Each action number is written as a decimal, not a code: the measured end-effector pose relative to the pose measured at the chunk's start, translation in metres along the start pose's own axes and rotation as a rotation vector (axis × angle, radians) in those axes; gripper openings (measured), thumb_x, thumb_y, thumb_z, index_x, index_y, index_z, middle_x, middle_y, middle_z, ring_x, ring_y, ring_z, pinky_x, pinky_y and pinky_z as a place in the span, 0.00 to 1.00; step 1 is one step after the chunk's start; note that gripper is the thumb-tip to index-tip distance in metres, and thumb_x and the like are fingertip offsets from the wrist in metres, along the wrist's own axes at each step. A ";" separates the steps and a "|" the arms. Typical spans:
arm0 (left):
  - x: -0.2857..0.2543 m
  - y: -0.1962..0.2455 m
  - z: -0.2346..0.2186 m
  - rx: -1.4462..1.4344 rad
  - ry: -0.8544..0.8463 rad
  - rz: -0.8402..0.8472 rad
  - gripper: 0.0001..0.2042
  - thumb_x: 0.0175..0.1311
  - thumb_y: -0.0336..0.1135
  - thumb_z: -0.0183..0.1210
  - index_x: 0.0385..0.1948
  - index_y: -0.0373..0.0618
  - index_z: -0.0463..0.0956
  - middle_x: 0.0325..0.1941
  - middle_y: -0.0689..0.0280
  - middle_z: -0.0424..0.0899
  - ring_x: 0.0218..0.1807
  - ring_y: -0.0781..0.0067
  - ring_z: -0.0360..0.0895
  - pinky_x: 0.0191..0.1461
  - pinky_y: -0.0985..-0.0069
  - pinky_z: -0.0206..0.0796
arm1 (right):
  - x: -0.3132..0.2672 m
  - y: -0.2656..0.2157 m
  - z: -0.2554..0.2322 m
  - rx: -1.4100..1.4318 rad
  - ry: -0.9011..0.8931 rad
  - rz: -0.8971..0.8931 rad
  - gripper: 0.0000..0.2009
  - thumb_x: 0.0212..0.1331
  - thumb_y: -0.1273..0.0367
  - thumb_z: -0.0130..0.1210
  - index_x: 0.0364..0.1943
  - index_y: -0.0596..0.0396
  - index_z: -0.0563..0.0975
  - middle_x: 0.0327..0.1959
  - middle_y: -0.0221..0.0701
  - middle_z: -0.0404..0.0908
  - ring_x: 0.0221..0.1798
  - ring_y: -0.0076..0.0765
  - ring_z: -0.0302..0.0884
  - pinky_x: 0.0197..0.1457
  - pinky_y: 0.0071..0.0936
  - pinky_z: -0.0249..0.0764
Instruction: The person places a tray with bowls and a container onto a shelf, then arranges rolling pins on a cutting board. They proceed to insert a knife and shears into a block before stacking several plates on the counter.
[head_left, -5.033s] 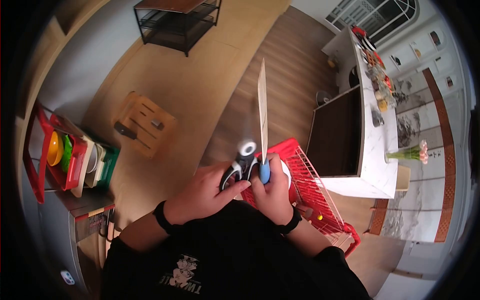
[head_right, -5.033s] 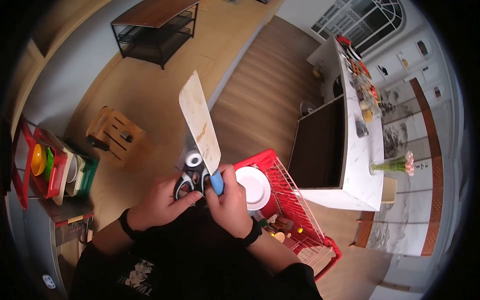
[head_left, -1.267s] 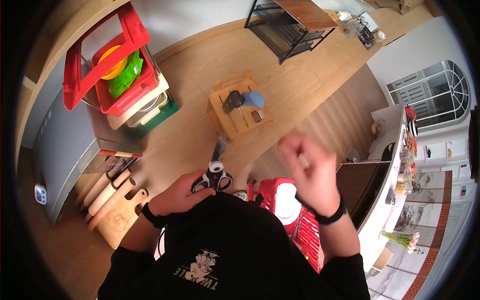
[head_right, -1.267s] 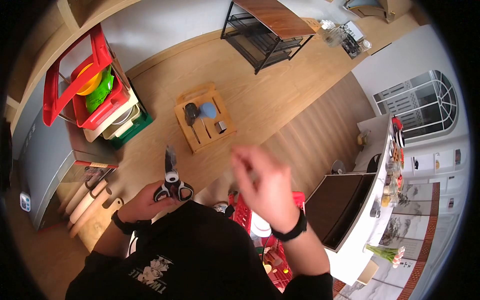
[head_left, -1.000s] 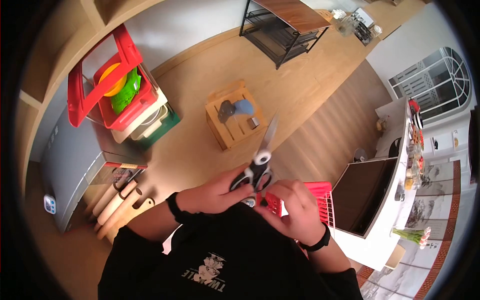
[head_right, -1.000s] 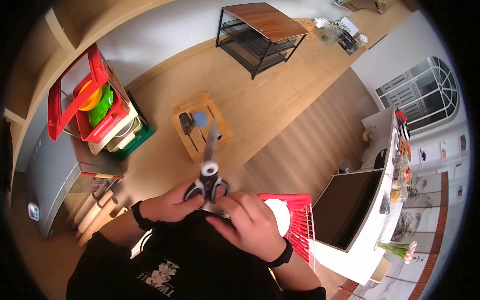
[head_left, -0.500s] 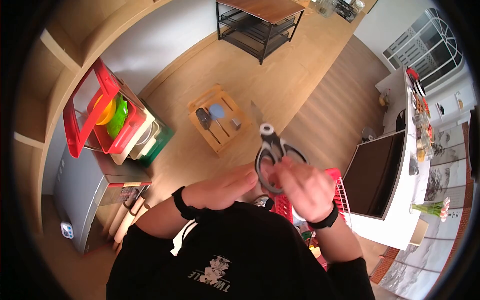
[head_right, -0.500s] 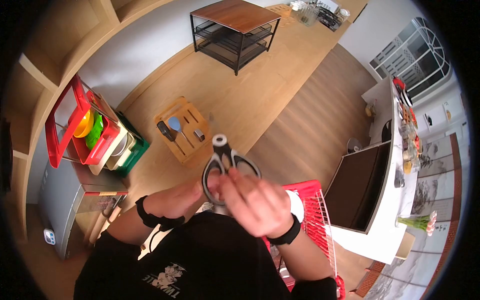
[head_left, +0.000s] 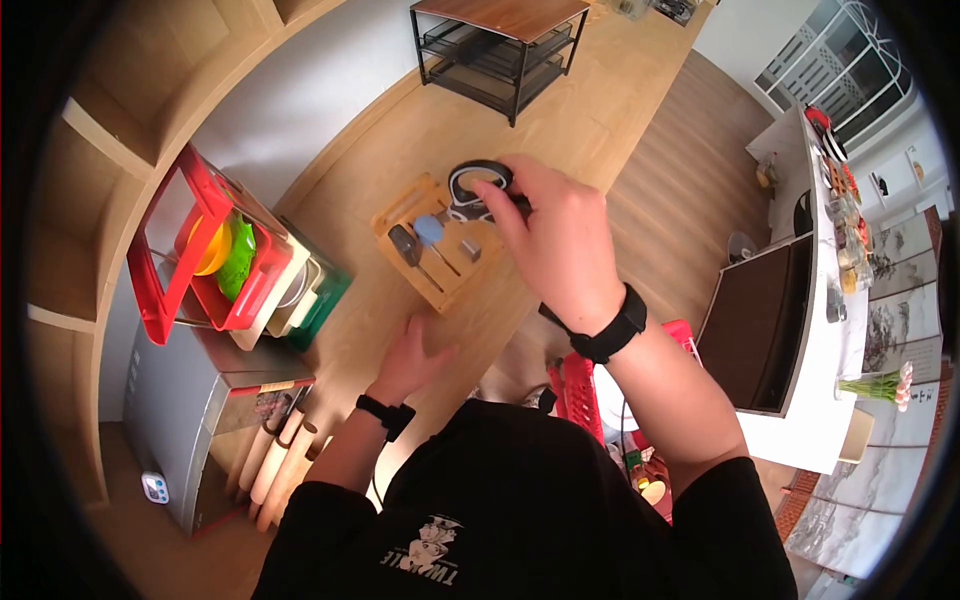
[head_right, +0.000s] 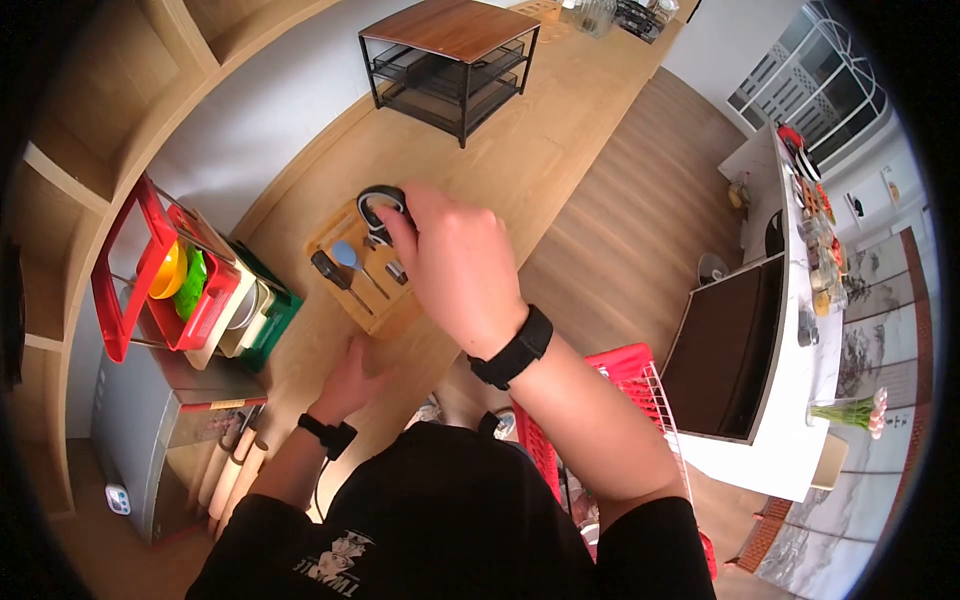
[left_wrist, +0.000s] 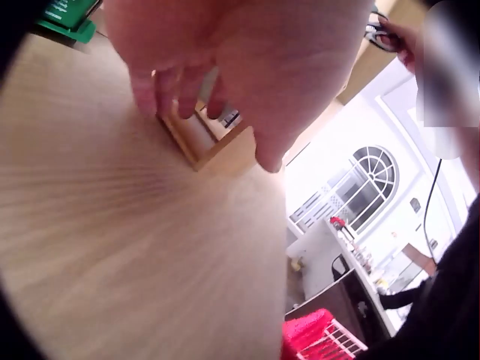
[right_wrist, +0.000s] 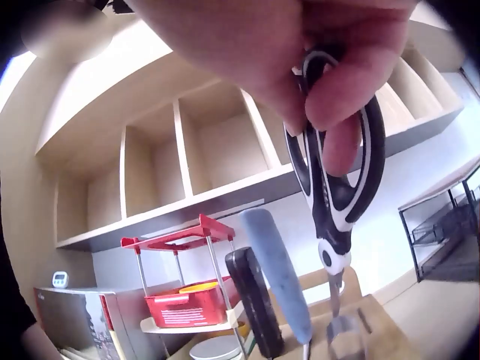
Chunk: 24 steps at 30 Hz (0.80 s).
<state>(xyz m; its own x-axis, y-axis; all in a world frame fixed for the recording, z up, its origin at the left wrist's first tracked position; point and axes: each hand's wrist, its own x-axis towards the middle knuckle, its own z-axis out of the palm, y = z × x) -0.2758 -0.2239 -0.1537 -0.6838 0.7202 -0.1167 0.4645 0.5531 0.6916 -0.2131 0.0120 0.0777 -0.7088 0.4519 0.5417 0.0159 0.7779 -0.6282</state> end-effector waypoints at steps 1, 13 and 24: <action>0.006 0.000 0.003 0.026 0.041 0.061 0.28 0.58 0.51 0.66 0.55 0.40 0.74 0.52 0.49 0.77 0.58 0.48 0.73 0.61 0.58 0.67 | 0.004 -0.001 0.000 -0.070 -0.017 -0.012 0.10 0.62 0.67 0.62 0.29 0.59 0.76 0.22 0.45 0.78 0.26 0.55 0.78 0.29 0.43 0.74; 0.041 -0.036 0.013 0.087 -0.222 0.292 0.20 0.64 0.33 0.60 0.57 0.39 0.74 0.62 0.50 0.75 0.69 0.45 0.64 0.75 0.50 0.48 | 0.025 0.004 0.019 -0.155 -0.078 -0.085 0.09 0.62 0.65 0.61 0.32 0.57 0.77 0.23 0.43 0.81 0.28 0.54 0.81 0.32 0.44 0.77; 0.038 -0.036 0.017 0.045 -0.156 0.271 0.17 0.64 0.31 0.60 0.55 0.40 0.76 0.60 0.50 0.77 0.67 0.39 0.63 0.75 0.52 0.49 | 0.046 0.006 0.056 0.022 -0.272 -0.166 0.07 0.63 0.70 0.54 0.34 0.61 0.77 0.24 0.48 0.79 0.31 0.60 0.78 0.35 0.49 0.75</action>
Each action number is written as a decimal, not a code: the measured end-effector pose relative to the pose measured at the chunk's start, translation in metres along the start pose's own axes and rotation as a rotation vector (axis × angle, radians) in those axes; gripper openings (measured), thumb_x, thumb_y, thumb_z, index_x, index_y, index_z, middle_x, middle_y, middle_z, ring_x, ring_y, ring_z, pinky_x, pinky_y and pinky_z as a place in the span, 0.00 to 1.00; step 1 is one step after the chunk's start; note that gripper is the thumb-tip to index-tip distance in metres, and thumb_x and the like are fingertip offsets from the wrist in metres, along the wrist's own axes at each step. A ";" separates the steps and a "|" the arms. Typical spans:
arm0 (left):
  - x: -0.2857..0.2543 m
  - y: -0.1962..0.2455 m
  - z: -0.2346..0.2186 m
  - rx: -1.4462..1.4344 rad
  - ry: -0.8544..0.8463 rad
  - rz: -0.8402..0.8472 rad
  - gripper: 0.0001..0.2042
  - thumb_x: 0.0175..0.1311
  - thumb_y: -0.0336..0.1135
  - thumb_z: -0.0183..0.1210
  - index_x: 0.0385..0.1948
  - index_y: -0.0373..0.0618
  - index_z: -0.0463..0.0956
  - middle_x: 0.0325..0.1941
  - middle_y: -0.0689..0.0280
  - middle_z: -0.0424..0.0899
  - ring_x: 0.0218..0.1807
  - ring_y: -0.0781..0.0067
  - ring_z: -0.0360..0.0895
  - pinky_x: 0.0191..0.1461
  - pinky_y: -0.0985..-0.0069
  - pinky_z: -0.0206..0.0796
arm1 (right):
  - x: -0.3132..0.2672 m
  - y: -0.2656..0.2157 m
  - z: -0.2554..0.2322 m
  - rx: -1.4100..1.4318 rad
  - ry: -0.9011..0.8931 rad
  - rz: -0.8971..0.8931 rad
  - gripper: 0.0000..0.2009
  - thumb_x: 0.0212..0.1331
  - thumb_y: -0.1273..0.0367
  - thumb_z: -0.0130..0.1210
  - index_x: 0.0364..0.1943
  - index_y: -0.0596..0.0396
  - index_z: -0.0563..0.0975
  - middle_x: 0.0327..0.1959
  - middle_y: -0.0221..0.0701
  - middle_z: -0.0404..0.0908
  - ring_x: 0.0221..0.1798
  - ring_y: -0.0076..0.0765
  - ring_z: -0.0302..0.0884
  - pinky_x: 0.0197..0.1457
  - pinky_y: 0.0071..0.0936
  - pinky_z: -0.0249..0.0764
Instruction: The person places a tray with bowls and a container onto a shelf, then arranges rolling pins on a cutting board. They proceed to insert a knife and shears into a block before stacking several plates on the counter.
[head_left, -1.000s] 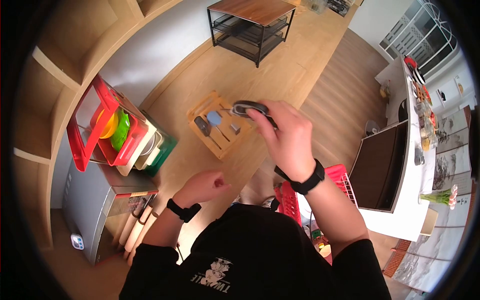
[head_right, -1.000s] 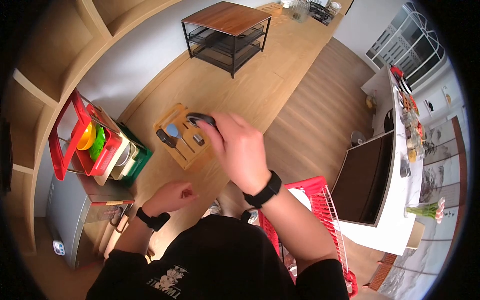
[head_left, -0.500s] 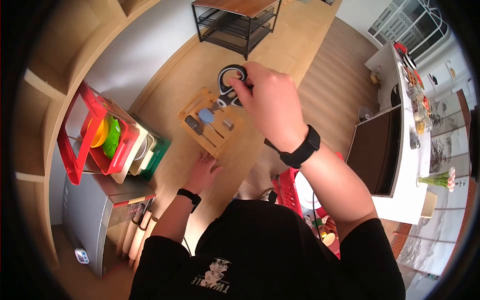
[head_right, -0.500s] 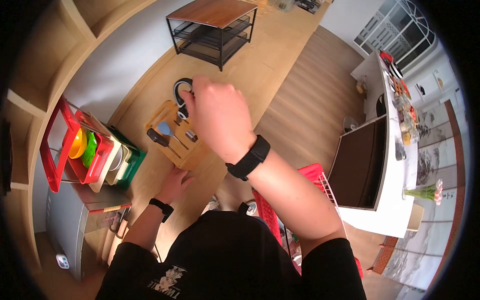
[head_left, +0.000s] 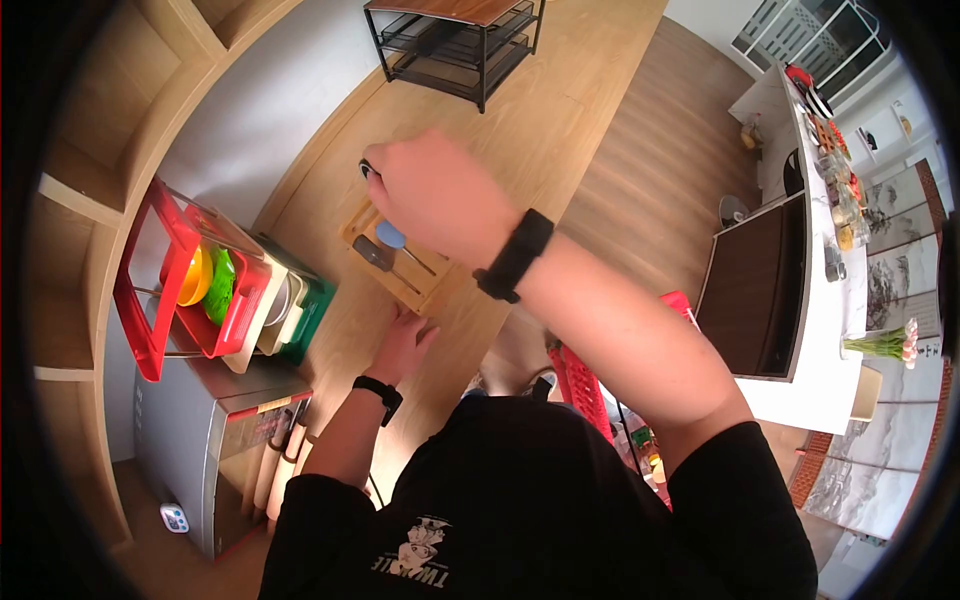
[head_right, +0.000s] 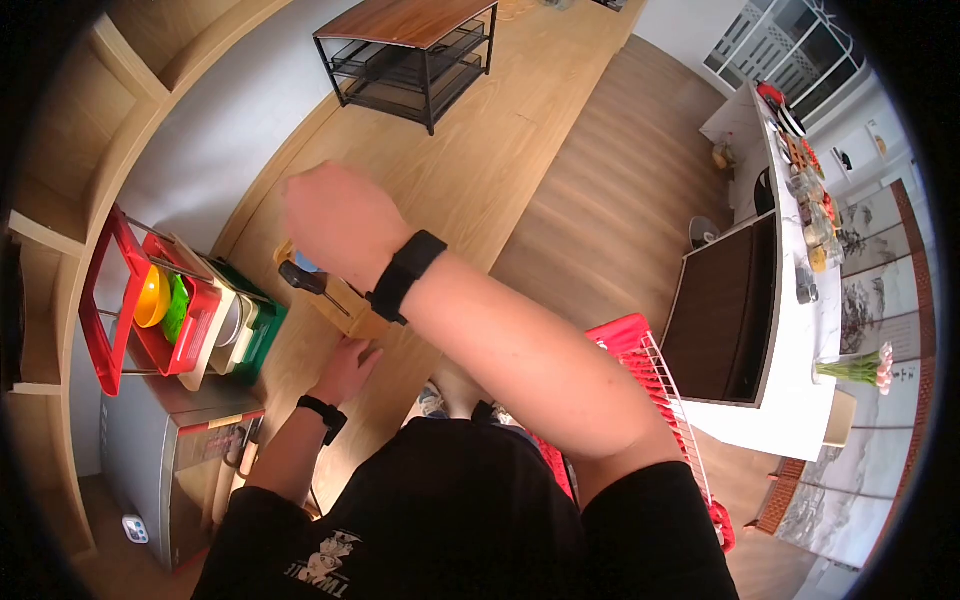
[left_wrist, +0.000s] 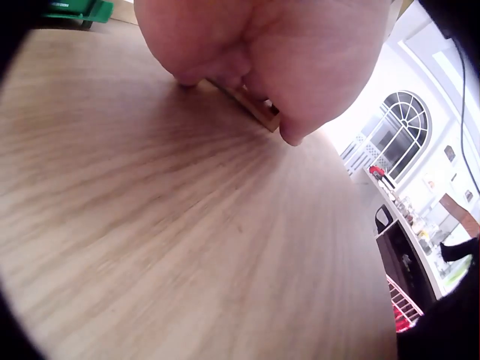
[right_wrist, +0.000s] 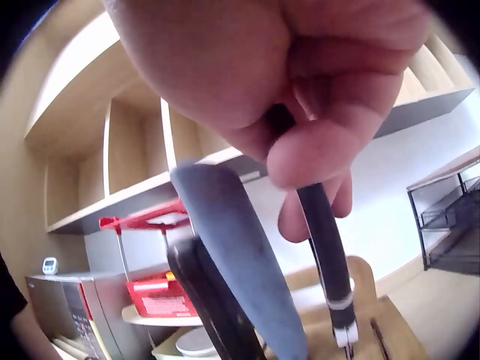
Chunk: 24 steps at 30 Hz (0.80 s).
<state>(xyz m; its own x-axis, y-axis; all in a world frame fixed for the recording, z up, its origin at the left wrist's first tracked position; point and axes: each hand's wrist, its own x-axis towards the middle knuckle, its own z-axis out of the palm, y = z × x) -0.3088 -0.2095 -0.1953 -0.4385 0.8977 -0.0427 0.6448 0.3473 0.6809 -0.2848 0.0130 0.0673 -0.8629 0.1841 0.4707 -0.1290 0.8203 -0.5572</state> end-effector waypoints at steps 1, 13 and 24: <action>0.000 0.003 -0.001 -0.013 0.012 0.001 0.17 0.64 0.32 0.60 0.54 0.40 0.76 0.60 0.50 0.77 0.67 0.38 0.63 0.75 0.52 0.49 | -0.002 0.002 0.004 0.025 -0.009 0.043 0.07 0.64 0.70 0.53 0.33 0.61 0.76 0.24 0.49 0.79 0.31 0.60 0.78 0.34 0.49 0.74; 0.001 0.008 -0.002 -0.008 0.017 -0.048 0.18 0.66 0.37 0.60 0.56 0.43 0.78 0.56 0.49 0.81 0.65 0.45 0.69 0.78 0.53 0.45 | -0.012 0.011 0.008 0.204 -0.025 0.141 0.14 0.71 0.62 0.50 0.36 0.61 0.77 0.25 0.48 0.80 0.31 0.60 0.78 0.36 0.47 0.75; 0.026 0.048 0.014 0.104 0.464 -0.128 0.19 0.65 0.48 0.62 0.27 0.37 0.85 0.26 0.52 0.85 0.30 0.45 0.82 0.38 0.60 0.75 | -0.215 0.070 -0.081 0.067 0.149 0.694 0.09 0.66 0.71 0.58 0.46 0.60 0.82 0.30 0.43 0.85 0.30 0.38 0.87 0.34 0.30 0.79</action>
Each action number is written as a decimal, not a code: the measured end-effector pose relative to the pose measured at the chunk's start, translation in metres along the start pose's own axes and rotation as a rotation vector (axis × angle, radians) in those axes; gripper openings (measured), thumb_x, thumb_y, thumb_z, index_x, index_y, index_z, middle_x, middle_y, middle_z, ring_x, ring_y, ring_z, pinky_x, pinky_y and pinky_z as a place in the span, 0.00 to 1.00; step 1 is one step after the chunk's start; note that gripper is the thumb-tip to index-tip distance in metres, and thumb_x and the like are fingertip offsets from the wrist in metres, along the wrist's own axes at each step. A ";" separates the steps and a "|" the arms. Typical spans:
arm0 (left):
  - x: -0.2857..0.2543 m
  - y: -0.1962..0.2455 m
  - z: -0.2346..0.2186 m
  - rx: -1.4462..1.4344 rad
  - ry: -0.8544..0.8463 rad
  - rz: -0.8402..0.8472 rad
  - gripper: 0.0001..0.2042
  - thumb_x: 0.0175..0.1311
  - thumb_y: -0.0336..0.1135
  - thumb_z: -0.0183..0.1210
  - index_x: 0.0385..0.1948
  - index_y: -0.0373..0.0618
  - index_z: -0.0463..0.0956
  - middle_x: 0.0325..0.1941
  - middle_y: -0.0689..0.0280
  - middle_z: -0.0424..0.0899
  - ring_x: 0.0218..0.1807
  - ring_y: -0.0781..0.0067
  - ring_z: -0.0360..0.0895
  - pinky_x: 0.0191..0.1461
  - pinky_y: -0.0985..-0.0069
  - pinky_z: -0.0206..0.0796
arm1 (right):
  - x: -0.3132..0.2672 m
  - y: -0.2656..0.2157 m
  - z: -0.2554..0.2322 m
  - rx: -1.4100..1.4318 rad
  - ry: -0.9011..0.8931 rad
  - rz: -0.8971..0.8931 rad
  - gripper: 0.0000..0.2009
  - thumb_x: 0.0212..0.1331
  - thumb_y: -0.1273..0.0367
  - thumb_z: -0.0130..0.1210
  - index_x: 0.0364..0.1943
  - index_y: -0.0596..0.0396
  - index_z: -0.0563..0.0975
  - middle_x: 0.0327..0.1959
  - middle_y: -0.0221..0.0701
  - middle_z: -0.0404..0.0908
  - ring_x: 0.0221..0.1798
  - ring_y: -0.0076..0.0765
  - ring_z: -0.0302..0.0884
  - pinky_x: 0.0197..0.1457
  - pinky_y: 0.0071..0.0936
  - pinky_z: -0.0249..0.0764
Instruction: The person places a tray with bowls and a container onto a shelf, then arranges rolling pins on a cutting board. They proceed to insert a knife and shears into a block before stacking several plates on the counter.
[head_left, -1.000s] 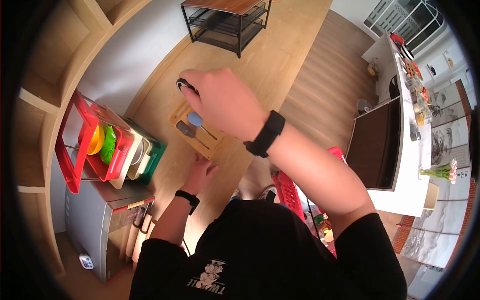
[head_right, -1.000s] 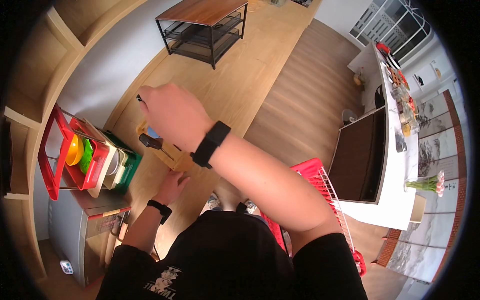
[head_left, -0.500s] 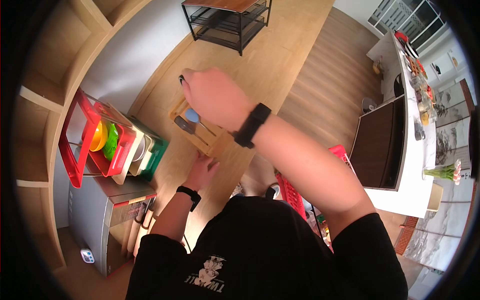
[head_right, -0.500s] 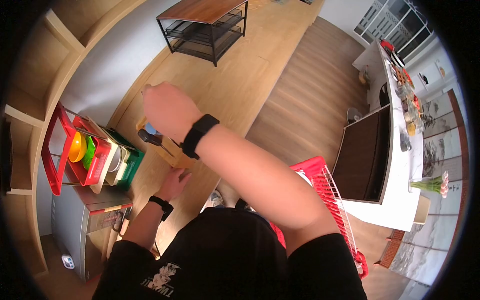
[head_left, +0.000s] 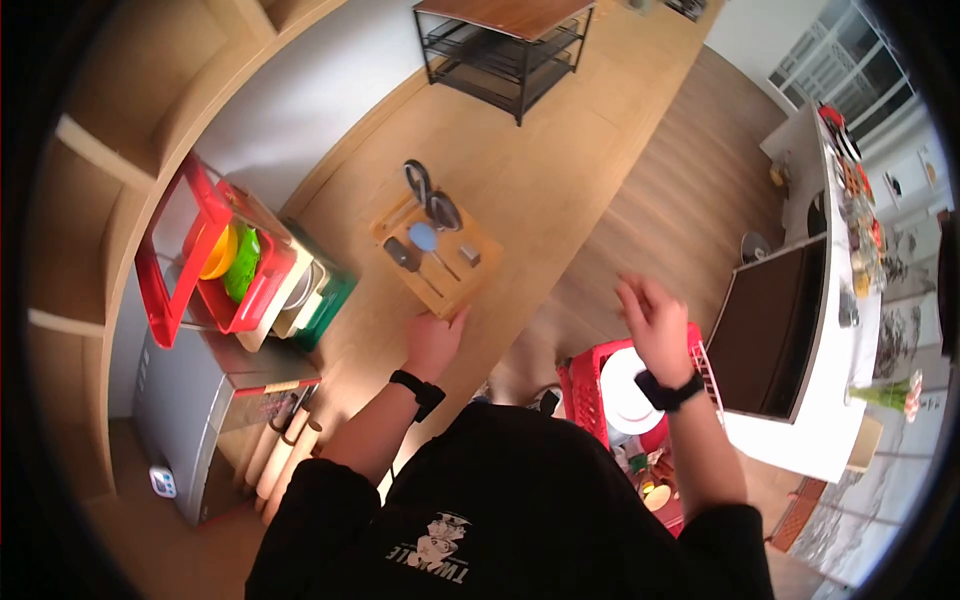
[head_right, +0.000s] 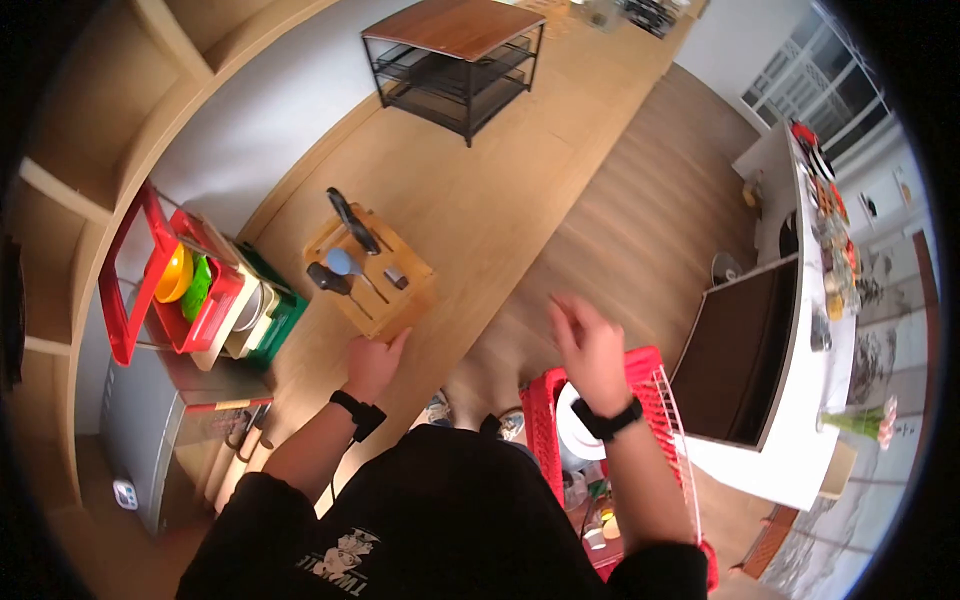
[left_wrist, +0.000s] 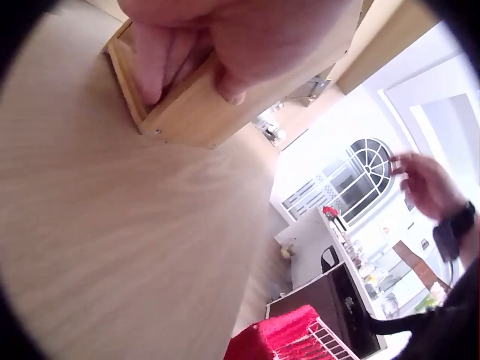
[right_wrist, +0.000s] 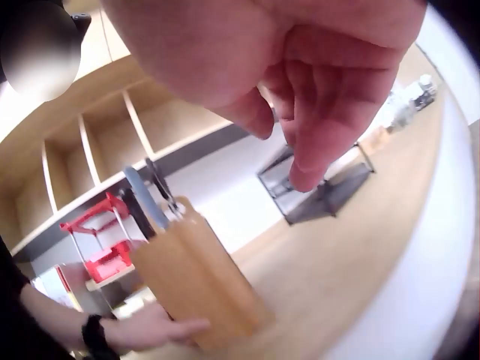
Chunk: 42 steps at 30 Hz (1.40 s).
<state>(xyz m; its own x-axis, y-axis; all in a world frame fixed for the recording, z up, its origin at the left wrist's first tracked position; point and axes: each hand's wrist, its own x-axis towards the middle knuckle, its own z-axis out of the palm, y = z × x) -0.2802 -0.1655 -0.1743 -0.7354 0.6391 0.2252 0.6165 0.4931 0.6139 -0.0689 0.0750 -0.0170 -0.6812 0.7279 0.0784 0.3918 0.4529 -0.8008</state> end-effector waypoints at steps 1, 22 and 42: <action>-0.002 -0.010 0.008 0.042 -0.081 -0.079 0.17 0.65 0.46 0.62 0.31 0.37 0.84 0.27 0.50 0.84 0.31 0.43 0.82 0.36 0.59 0.74 | -0.017 0.034 -0.005 -0.076 0.009 -0.023 0.09 0.66 0.71 0.58 0.46 0.61 0.82 0.31 0.44 0.86 0.30 0.39 0.86 0.35 0.30 0.79; 0.129 -0.106 -0.028 0.143 0.301 -0.540 0.20 0.62 0.45 0.67 0.36 0.30 0.80 0.36 0.42 0.85 0.41 0.39 0.83 0.45 0.55 0.76 | -0.405 0.347 -0.025 -0.225 0.036 0.516 0.06 0.62 0.70 0.57 0.38 0.56 0.81 0.27 0.32 0.87 0.32 0.33 0.87 0.36 0.29 0.80; 0.194 -0.174 -0.029 -1.191 1.353 -0.904 0.22 0.77 0.43 0.41 0.62 0.36 0.66 0.61 0.57 0.81 0.59 0.63 0.78 0.64 0.74 0.66 | -0.484 0.378 -0.008 -0.276 -0.032 0.671 0.14 0.61 0.64 0.60 0.48 0.51 0.78 0.40 0.35 0.83 0.41 0.38 0.82 0.44 0.34 0.77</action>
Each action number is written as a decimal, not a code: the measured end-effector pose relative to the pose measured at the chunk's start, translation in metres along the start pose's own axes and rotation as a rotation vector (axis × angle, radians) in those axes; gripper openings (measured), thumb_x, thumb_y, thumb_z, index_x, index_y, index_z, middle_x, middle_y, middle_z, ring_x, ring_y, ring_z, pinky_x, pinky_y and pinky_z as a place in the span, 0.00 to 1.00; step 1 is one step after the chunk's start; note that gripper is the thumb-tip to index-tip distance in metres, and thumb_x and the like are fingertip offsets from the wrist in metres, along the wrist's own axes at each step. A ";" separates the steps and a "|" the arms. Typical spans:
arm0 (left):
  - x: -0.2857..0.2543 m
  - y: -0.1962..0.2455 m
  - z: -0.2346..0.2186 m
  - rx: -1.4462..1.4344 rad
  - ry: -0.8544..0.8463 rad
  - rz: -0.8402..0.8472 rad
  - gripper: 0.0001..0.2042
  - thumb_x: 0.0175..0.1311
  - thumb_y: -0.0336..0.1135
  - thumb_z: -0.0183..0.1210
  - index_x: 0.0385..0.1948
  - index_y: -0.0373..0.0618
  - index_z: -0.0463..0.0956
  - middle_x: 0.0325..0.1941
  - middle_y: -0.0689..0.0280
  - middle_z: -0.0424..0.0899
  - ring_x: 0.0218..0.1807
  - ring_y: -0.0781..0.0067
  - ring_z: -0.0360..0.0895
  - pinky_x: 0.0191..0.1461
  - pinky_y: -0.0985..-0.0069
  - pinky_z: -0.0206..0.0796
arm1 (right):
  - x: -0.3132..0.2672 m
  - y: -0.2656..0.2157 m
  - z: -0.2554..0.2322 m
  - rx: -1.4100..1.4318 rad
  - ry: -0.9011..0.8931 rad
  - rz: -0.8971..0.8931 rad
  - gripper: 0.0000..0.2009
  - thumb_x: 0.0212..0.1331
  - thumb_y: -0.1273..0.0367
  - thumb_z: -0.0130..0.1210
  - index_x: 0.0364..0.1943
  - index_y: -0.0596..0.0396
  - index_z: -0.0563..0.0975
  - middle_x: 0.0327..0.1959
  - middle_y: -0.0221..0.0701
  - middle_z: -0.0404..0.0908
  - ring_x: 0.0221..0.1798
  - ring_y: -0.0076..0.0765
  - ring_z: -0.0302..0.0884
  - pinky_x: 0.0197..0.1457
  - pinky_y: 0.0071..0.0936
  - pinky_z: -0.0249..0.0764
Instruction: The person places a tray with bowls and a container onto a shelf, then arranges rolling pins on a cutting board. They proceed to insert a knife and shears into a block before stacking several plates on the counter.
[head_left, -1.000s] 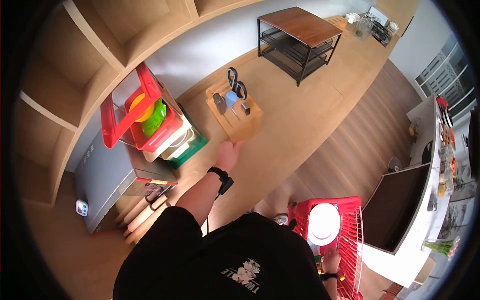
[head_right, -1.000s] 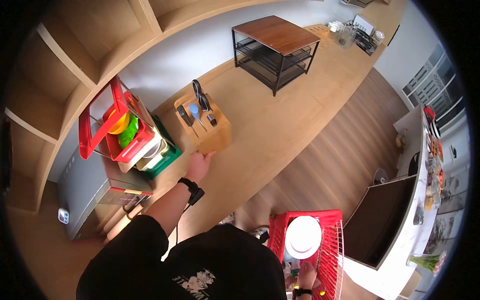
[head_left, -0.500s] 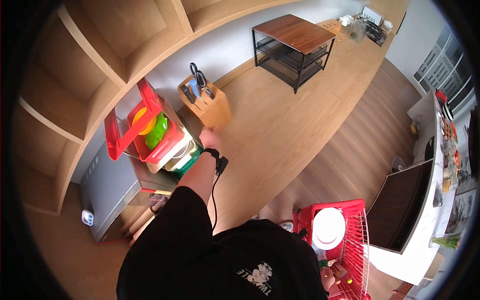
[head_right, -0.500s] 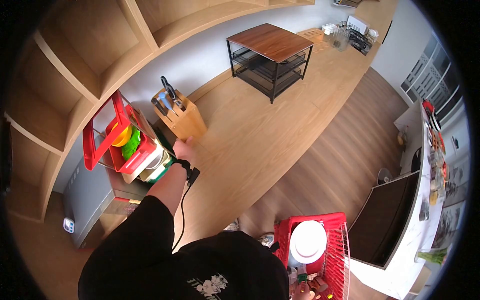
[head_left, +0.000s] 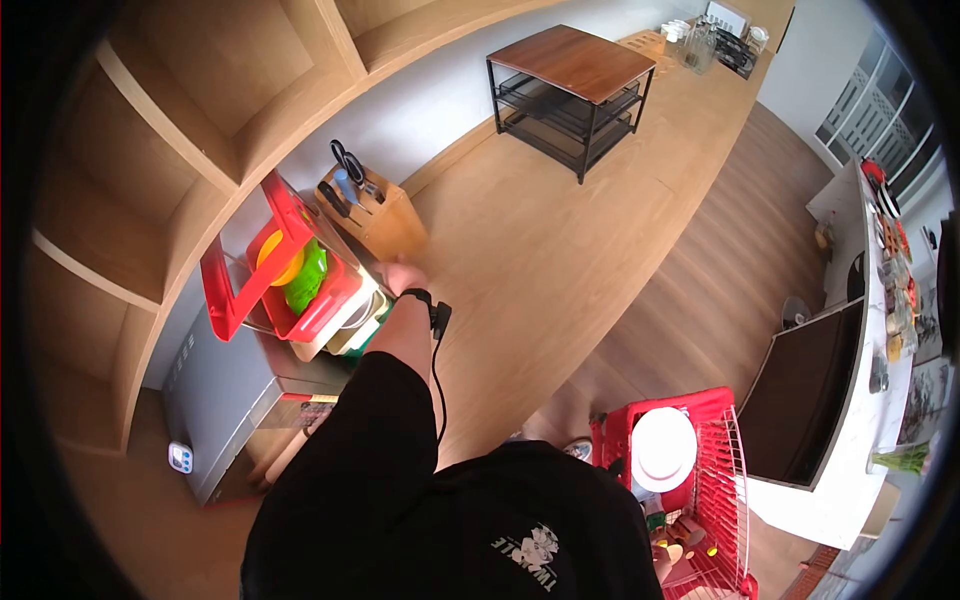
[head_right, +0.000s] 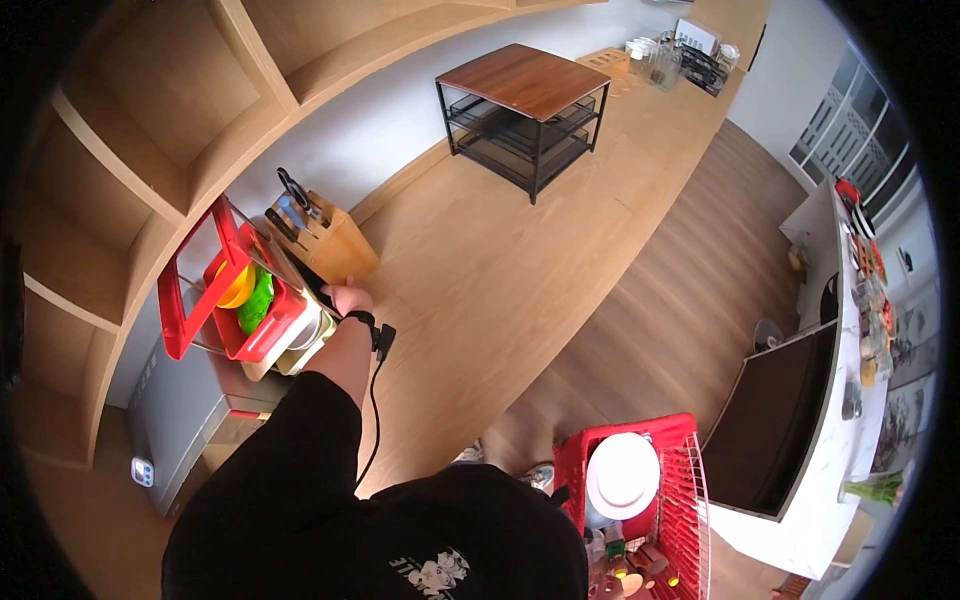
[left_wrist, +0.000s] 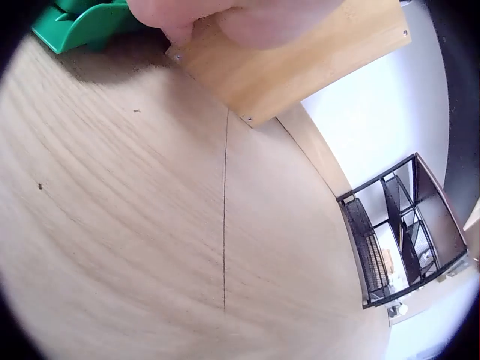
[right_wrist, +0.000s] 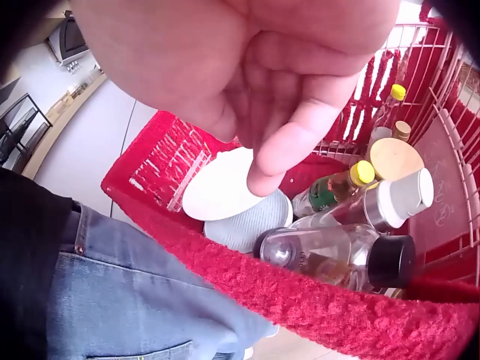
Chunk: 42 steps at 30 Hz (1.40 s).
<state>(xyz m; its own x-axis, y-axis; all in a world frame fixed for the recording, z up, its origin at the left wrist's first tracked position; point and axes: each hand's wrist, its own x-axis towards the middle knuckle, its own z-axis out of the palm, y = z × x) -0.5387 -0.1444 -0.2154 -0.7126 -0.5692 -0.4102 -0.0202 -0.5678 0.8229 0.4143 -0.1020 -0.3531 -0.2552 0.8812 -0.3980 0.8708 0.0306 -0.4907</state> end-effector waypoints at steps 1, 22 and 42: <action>0.007 -0.006 -0.004 0.092 -0.025 0.062 0.23 0.78 0.43 0.38 0.65 0.39 0.66 0.65 0.61 0.79 0.63 0.65 0.75 0.67 0.73 0.62 | 0.000 0.002 0.002 -0.014 -0.015 0.013 0.14 0.61 0.64 0.60 0.49 0.51 0.77 0.41 0.35 0.83 0.42 0.38 0.81 0.45 0.35 0.77; -0.108 0.042 0.041 2.377 -0.868 1.920 0.24 0.72 0.41 0.49 0.69 0.47 0.67 0.76 0.60 0.64 0.79 0.57 0.53 0.82 0.50 0.27 | 0.020 0.034 0.014 -0.072 -0.277 0.063 0.22 0.61 0.60 0.60 0.57 0.46 0.68 0.50 0.37 0.76 0.50 0.41 0.77 0.52 0.38 0.74; -0.019 0.038 0.049 2.501 -0.794 2.243 0.17 0.71 0.41 0.49 0.56 0.52 0.80 0.62 0.67 0.78 0.72 0.64 0.62 0.76 0.64 0.41 | 0.016 -0.064 0.007 0.153 -0.106 -0.072 0.09 0.59 0.71 0.59 0.43 0.56 0.82 0.33 0.33 0.86 0.38 0.31 0.84 0.42 0.28 0.78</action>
<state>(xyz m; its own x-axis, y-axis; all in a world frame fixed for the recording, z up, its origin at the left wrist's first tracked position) -0.5602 -0.1263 -0.1573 -0.6363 0.7609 -0.1271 0.4675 0.2493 -0.8481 0.3517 -0.0935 -0.3333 -0.3644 0.8245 -0.4328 0.7765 0.0125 -0.6300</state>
